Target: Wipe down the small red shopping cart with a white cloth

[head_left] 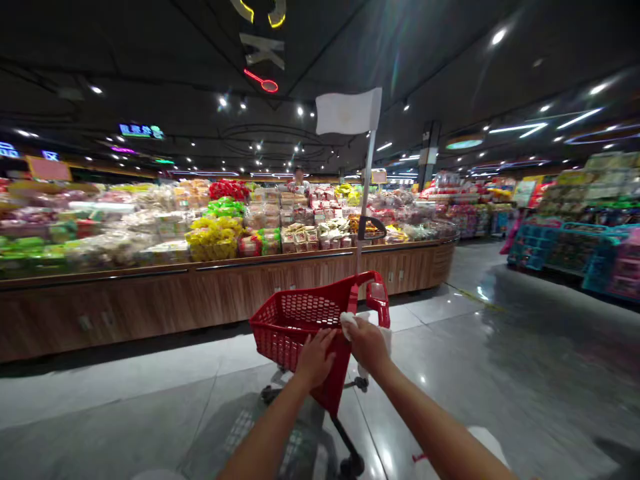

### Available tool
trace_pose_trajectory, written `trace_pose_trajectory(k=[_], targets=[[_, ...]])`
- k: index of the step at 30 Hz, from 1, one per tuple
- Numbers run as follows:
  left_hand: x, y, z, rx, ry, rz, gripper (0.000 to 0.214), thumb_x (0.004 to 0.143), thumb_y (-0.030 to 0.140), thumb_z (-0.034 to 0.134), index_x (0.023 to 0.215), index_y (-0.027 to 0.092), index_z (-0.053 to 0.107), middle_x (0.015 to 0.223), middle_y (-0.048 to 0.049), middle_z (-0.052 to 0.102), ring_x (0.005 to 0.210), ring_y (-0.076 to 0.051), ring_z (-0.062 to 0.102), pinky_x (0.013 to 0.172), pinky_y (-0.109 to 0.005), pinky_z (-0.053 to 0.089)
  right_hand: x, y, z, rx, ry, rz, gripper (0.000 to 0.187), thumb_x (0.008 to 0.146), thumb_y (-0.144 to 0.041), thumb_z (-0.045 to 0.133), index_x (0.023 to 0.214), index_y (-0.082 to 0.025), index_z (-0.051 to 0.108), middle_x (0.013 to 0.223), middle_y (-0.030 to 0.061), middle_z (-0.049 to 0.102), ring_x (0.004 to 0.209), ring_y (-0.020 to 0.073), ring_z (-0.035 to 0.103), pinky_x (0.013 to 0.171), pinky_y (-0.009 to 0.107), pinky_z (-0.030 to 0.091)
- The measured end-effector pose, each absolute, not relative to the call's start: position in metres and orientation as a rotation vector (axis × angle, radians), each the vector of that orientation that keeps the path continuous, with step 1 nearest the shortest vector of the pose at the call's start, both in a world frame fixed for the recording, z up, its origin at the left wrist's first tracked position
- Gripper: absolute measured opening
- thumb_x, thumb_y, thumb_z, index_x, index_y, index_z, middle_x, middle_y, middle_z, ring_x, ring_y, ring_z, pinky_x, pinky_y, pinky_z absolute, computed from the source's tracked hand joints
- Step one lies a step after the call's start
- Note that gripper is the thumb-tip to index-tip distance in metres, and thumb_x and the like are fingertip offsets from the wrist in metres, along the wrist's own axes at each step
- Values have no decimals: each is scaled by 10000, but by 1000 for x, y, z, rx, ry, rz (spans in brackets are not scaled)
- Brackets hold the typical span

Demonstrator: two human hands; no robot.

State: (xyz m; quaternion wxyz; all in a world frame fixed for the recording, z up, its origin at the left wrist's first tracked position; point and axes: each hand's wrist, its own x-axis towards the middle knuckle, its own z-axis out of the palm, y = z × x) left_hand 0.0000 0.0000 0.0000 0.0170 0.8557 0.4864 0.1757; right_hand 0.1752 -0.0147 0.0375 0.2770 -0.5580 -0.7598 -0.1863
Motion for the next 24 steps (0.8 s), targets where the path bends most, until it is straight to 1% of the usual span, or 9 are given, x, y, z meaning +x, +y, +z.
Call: trace_pose_trajectory(k=[2, 4, 6, 8, 11, 14, 18, 21, 24], targets=[[-23, 10, 1, 2553, 1752, 518, 536, 913, 312, 436, 1434, 227, 346, 1486, -63, 395, 1394, -227, 305, 1149, -437, 235, 190, -18, 41, -1584, -2001, -487, 294, 929, -205, 450, 1170, -258, 611, 1092, 50, 670, 847, 154, 607, 738, 234, 390], [-42, 19, 0, 2474, 1900, 461, 519, 911, 320, 441, 1417, 222, 378, 1487, -81, 390, 1395, -259, 301, 1131, -466, 256, 199, -19, 42, -1657, -1966, -489, 297, 916, -188, 457, 1157, -260, 615, 1079, 54, 669, 842, 163, 602, 743, 248, 394], [-53, 24, -7, 2428, 1974, 369, 501, 901, 304, 456, 1398, 257, 408, 1477, -67, 409, 1391, -281, 306, 1121, -512, 250, 196, -18, 39, -1726, -1922, -511, 312, 904, -166, 458, 1163, -248, 613, 1065, 70, 666, 855, 183, 594, 782, 283, 402], [-56, 24, -16, 2431, 1934, 306, 510, 887, 281, 468, 1394, 281, 415, 1461, -49, 436, 1385, -272, 319, 1133, -517, 222, 182, -15, 30, -1743, -1935, -529, 348, 894, -129, 446, 1185, -237, 602, 1076, 91, 655, 892, 206, 583, 832, 327, 407], [-50, 17, -29, 2397, 1896, 292, 591, 863, 258, 469, 1441, 263, 346, 1495, -55, 382, 1405, -259, 278, 1151, -498, 195, 146, -8, 10, -1717, -2060, -504, 410, 877, -78, 425, 1225, -232, 580, 1095, 105, 640, 953, 235, 565, 863, 375, 421], [-45, 9, -37, 2404, 1874, 268, 698, 818, 177, 463, 1477, 278, 257, 1536, -35, 301, 1433, -242, 205, 1161, -519, 140, 113, -4, -7, -1661, -2190, -439, 403, 894, -98, 420, 1241, -229, 576, 1093, 104, 635, 981, 247, 556, 890, 398, 423], [-46, 3, -38, 2382, 1852, 233, 769, 782, 118, 439, 1489, 304, 203, 1554, -20, 255, 1437, -221, 193, 1157, -544, 124, 112, -8, -6, -1559, -2330, -337, 413, 905, -115, 427, 1256, -282, 566, 1203, 82, 604, 1027, 219, 553, 912, 356, 419], [-45, -1, -33, 2370, 1838, 224, 784, 781, 131, 438, 1491, 325, 171, 1558, -7, 241, 1437, -221, 193, 1149, -569, 121, 145, -18, 11, -1542, -2407, -295, 440, 894, -97, 432, 1255, -308, 568, 1274, 64, 577, 1050, 199, 561, 936, 335, 401], [-39, -6, -30, 2382, 1839, 224, 803, 763, 134, 448, 1492, 320, 168, 1552, -13, 261, 1436, -224, 195, 1145, -567, 135, 189, -27, 31, -1662, -2345, -260, 458, 897, -92, 398, 1271, -298, 562, 1271, 63, 581, 1067, 199, 565, 898, 305, 414]])
